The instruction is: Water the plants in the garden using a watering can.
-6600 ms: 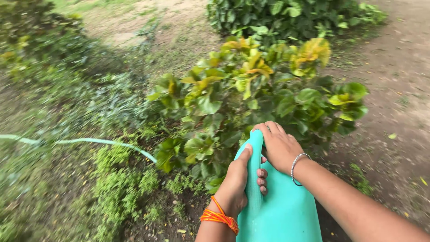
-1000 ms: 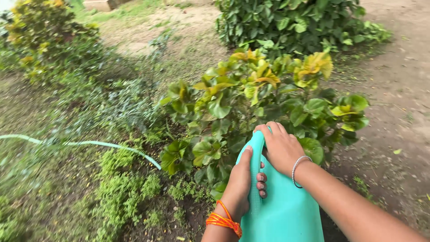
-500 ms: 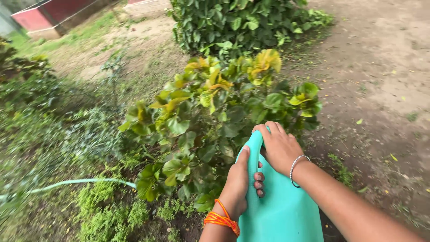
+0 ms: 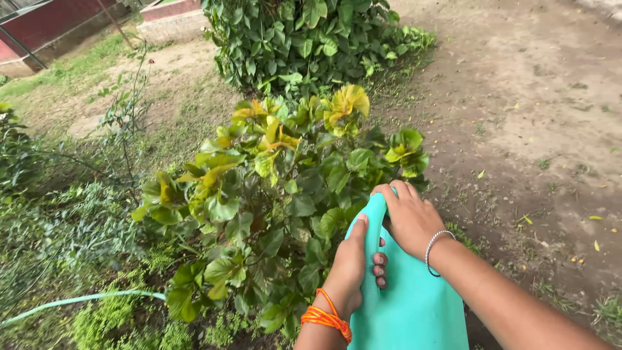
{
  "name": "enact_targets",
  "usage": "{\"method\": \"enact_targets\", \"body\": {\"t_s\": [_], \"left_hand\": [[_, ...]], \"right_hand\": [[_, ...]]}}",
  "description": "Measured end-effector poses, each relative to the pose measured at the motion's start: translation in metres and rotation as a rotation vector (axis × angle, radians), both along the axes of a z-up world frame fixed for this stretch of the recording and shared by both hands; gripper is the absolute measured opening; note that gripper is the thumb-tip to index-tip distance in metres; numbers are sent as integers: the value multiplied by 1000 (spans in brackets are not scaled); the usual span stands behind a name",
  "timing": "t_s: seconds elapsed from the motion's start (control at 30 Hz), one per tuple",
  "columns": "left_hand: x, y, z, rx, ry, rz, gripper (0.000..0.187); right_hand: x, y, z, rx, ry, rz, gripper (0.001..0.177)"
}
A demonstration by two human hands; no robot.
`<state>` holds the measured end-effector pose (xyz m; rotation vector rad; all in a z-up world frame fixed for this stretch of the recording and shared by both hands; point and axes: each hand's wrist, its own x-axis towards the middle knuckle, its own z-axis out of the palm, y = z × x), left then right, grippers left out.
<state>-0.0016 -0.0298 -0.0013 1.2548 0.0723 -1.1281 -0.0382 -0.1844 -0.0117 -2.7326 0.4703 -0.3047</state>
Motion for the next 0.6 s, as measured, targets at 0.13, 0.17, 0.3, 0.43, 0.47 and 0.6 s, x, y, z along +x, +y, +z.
{"method": "enact_targets", "body": {"t_s": [0.13, 0.17, 0.3, 0.43, 0.47, 0.6], "left_hand": [[4, -5, 1, -1, 13, -6, 56], [5, -5, 2, -3, 6, -1, 56], [9, 3, 7, -1, -9, 29, 56], [14, 17, 3, 1, -10, 80, 55], [16, 21, 1, -21, -15, 100, 56], [18, 35, 1, -41, 10, 169, 56]], "right_hand": [[3, -3, 5, -7, 8, -1, 50], [4, -4, 5, -7, 1, 4, 48], [13, 5, 10, -13, -3, 30, 49], [27, 16, 7, -16, -44, 94, 51], [30, 20, 9, -13, -21, 98, 49], [42, 36, 13, -17, 14, 150, 51]]}}
